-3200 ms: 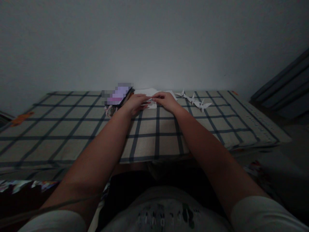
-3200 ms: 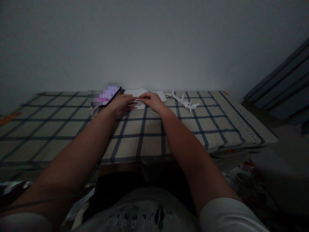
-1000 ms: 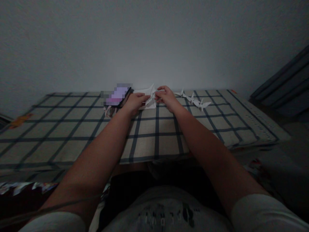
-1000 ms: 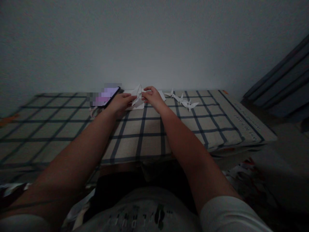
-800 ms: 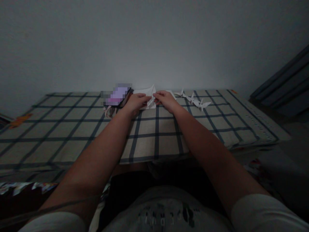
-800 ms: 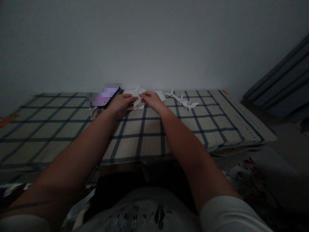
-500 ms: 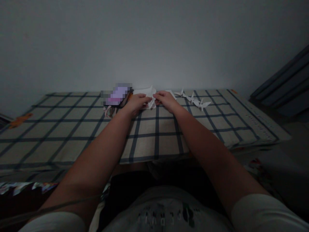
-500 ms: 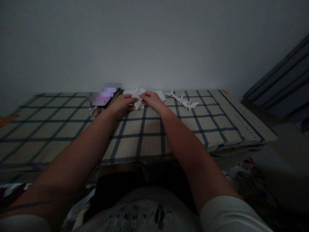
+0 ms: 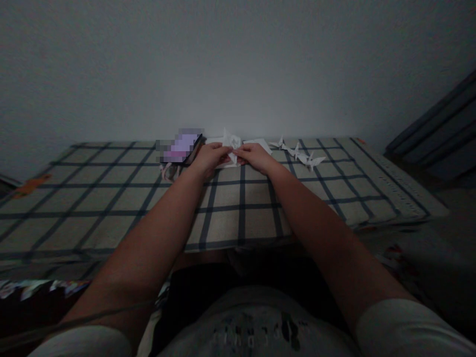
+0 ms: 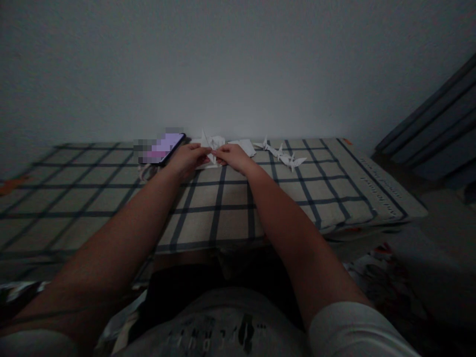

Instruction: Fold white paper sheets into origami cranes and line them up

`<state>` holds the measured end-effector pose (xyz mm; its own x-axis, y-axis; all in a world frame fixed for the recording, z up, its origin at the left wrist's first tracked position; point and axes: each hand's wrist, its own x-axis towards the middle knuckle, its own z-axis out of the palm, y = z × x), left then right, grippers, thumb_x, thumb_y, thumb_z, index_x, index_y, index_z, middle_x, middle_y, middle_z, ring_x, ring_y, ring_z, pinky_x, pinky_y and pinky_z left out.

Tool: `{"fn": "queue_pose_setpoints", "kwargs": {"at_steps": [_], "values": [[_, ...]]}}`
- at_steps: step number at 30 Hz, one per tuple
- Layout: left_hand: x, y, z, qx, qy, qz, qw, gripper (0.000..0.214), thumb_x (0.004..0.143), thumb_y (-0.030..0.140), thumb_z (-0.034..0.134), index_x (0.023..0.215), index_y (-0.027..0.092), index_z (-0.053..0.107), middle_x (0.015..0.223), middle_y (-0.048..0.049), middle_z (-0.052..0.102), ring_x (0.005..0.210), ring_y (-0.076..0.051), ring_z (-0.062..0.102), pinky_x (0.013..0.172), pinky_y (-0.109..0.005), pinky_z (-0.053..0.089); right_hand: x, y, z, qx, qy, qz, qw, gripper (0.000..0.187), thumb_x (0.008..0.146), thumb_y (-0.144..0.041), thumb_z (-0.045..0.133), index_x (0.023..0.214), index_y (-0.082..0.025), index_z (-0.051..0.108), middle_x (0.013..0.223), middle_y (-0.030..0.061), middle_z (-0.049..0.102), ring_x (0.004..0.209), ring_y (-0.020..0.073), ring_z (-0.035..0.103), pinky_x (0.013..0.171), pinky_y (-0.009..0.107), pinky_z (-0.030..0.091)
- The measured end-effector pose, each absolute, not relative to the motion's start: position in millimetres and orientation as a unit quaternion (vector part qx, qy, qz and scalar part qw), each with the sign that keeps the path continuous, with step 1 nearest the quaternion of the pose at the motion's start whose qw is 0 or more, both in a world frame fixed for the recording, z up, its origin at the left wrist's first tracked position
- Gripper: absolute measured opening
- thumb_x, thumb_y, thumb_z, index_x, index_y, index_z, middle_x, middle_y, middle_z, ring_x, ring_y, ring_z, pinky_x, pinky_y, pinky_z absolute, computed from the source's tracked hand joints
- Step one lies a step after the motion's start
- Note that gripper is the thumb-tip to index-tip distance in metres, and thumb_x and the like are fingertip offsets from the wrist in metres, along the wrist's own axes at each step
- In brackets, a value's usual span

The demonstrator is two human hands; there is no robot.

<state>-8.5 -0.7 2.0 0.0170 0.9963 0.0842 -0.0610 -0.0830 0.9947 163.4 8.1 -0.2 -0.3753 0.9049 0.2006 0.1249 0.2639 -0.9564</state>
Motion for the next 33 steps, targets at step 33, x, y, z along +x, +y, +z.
{"fn": "queue_pose_setpoints", "kwargs": {"at_steps": [33], "values": [[-2.7,1.8,1.6,0.422,0.423,0.592,0.541,0.018,0.073,0.016,0.076,0.071,0.015,0.058,0.069,0.001,0.063,0.061,-0.006,0.06,0.063,-0.017,0.052,159.0,7.2,-0.8,-0.368,-0.664,0.504,0.411,0.007,0.087,-0.022,0.065,0.083,-0.018,0.061,0.069,-0.0024,0.062,0.059,0.0082,0.057,0.059,0.02,0.048]]}}
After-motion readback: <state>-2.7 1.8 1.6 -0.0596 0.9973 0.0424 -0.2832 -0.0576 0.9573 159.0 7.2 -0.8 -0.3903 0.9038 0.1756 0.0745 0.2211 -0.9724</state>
